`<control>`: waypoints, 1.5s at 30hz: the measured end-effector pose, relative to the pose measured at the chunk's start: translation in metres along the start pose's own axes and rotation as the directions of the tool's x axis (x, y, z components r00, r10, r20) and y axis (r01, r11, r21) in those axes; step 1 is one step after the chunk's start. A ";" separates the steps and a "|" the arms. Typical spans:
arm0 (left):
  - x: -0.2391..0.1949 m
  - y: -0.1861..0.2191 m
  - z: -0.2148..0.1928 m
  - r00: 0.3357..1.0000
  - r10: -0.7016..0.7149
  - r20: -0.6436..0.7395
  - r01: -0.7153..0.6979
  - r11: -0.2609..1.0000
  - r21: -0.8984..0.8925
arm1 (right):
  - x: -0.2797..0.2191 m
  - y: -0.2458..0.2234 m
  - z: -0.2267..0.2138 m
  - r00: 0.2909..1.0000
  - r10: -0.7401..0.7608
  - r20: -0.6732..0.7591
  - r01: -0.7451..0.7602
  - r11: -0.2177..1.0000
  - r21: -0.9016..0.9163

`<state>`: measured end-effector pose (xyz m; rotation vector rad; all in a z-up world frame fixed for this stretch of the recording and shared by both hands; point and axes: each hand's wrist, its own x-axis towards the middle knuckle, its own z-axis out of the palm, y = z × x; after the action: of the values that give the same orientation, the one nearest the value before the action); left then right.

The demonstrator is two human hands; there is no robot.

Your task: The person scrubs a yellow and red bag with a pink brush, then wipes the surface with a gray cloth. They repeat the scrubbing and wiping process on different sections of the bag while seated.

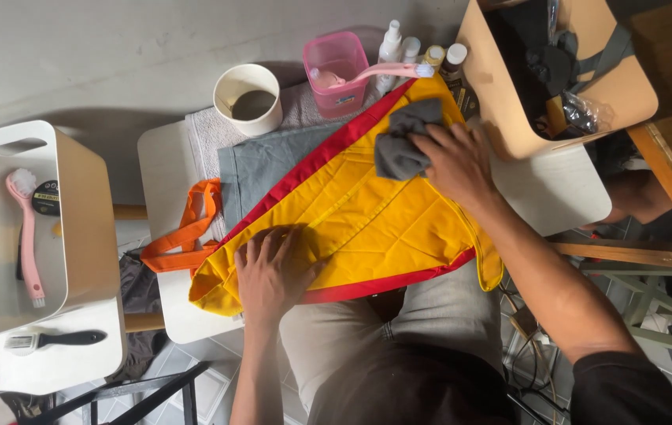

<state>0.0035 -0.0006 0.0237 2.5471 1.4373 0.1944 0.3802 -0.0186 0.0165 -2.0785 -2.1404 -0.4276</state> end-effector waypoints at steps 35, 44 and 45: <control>0.007 0.021 -0.017 0.989 0.023 -0.143 -0.022 1.000 0.009 | -0.171 0.123 -0.041 0.279 0.488 -0.827 0.166 0.824 0.542; 0.006 0.012 -0.001 0.966 0.058 -0.252 -0.051 0.998 0.036 | -0.309 0.168 0.029 -0.384 0.923 0.004 0.499 0.204 0.842; 0.006 0.013 -0.003 0.966 0.065 -0.249 -0.067 0.998 0.004 | -0.308 0.169 0.035 -0.261 0.952 -0.159 0.346 0.246 0.905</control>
<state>0.0164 -0.0016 0.0302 2.6445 1.4308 0.5457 0.5657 -0.3007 -0.0857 -0.8637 -0.0497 -0.3524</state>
